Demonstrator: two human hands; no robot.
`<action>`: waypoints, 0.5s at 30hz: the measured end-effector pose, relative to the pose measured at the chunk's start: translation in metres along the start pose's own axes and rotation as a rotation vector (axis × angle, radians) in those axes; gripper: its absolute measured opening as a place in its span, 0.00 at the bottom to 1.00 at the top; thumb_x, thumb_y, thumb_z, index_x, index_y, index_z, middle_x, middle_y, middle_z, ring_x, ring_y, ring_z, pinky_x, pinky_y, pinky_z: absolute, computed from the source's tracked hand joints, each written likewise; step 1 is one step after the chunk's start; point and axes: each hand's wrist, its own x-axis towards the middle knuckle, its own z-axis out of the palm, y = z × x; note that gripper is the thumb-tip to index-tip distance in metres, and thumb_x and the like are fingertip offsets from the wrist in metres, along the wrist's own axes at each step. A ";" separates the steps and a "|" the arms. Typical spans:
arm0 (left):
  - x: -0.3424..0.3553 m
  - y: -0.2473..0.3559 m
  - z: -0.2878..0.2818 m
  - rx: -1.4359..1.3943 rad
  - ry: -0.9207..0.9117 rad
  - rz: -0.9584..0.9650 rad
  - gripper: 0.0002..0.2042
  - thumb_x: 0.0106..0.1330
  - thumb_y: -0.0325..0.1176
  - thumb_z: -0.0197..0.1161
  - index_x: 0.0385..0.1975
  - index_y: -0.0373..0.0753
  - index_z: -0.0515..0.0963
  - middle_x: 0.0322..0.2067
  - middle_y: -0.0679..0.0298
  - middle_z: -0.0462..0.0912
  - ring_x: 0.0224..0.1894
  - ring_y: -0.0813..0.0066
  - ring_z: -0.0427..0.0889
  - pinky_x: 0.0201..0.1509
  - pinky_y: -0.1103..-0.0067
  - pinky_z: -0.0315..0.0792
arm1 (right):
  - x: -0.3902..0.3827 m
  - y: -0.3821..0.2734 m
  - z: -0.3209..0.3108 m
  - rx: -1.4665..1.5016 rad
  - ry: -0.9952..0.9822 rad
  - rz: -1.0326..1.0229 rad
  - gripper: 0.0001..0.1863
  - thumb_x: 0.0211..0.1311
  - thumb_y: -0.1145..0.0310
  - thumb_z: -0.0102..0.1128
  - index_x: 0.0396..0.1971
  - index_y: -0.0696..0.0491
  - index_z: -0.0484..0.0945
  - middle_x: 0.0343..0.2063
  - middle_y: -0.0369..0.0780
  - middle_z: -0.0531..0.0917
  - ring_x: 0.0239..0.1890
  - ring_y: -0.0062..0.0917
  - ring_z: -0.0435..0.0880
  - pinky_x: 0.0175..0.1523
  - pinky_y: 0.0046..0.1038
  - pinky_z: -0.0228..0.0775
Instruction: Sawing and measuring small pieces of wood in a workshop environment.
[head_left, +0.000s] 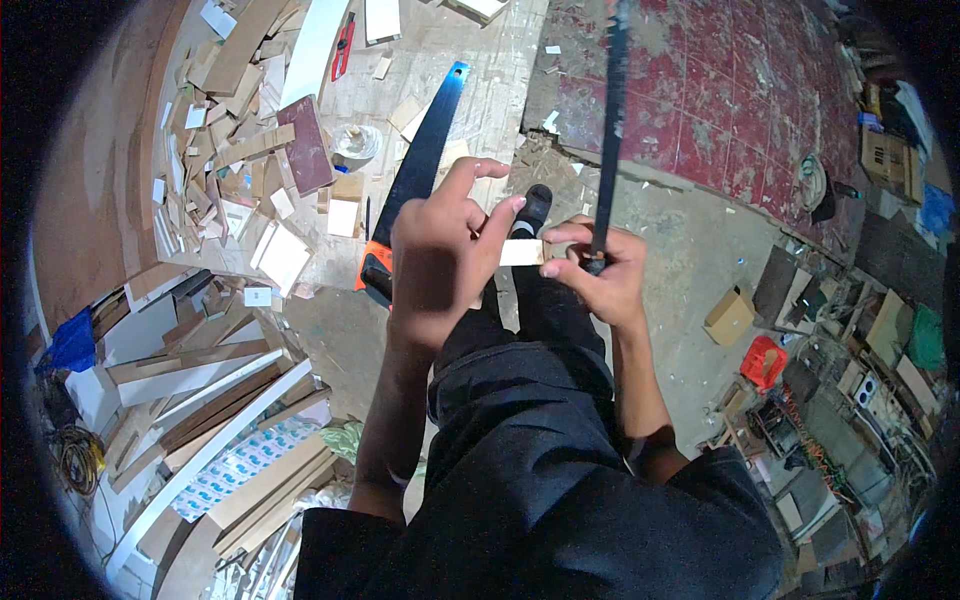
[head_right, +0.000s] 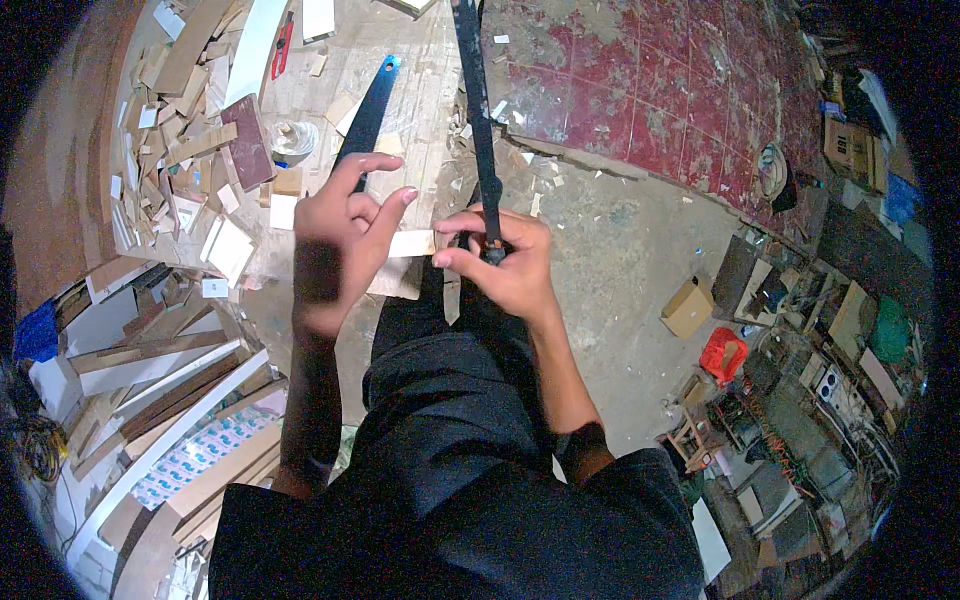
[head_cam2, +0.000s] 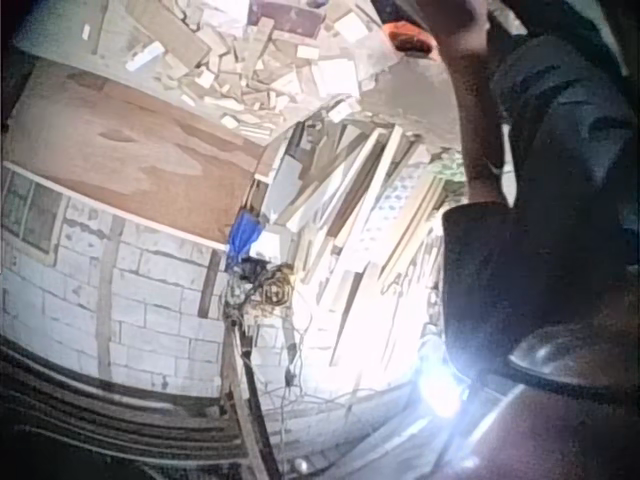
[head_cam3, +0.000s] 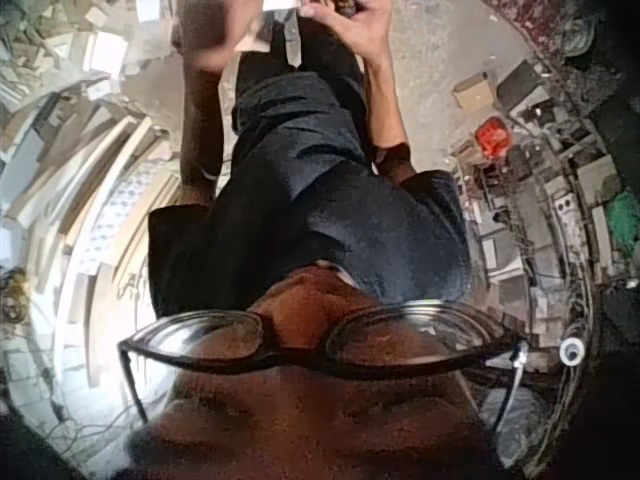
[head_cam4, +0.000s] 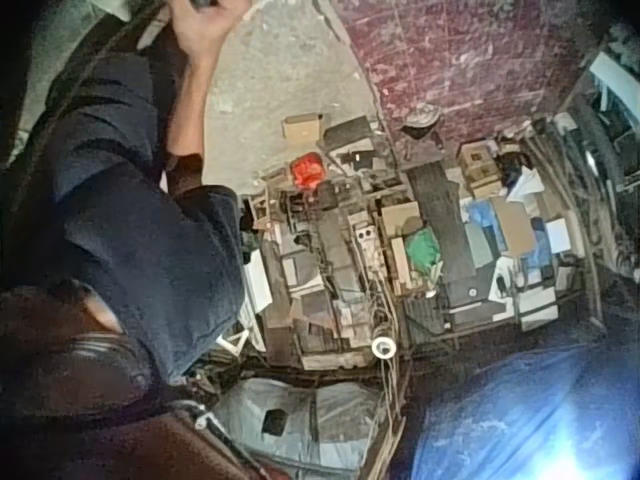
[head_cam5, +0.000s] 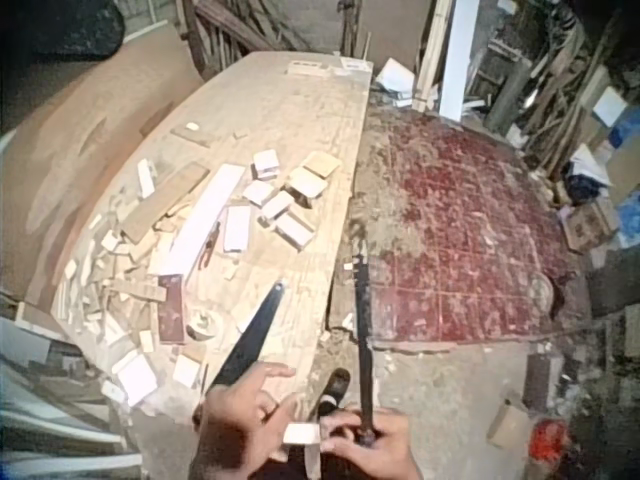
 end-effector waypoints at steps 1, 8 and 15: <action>0.006 -0.008 0.005 0.050 -0.053 -0.006 0.12 0.63 0.31 0.68 0.45 0.41 0.79 0.12 0.65 0.76 0.16 0.90 0.69 0.22 0.83 0.62 | -0.002 0.012 0.000 0.003 0.007 0.060 0.16 0.46 0.75 0.77 0.39 0.55 0.87 0.28 0.31 0.83 0.23 0.10 0.70 0.29 0.17 0.61; 0.055 -0.143 0.095 0.328 -0.155 0.142 0.14 0.65 0.44 0.65 0.45 0.45 0.78 0.17 0.57 0.80 0.21 0.55 0.81 0.25 0.66 0.71 | -0.005 0.148 0.028 0.070 0.147 0.361 0.15 0.50 0.75 0.75 0.40 0.56 0.85 0.31 0.31 0.84 0.24 0.07 0.71 0.27 0.14 0.62; 0.060 -0.216 0.162 0.571 0.069 0.445 0.16 0.66 0.45 0.62 0.48 0.46 0.75 0.23 0.60 0.82 0.28 0.59 0.83 0.34 0.68 0.74 | -0.015 0.275 0.056 0.076 0.345 0.359 0.14 0.54 0.77 0.71 0.42 0.57 0.84 0.30 0.31 0.84 0.20 0.09 0.70 0.22 0.15 0.61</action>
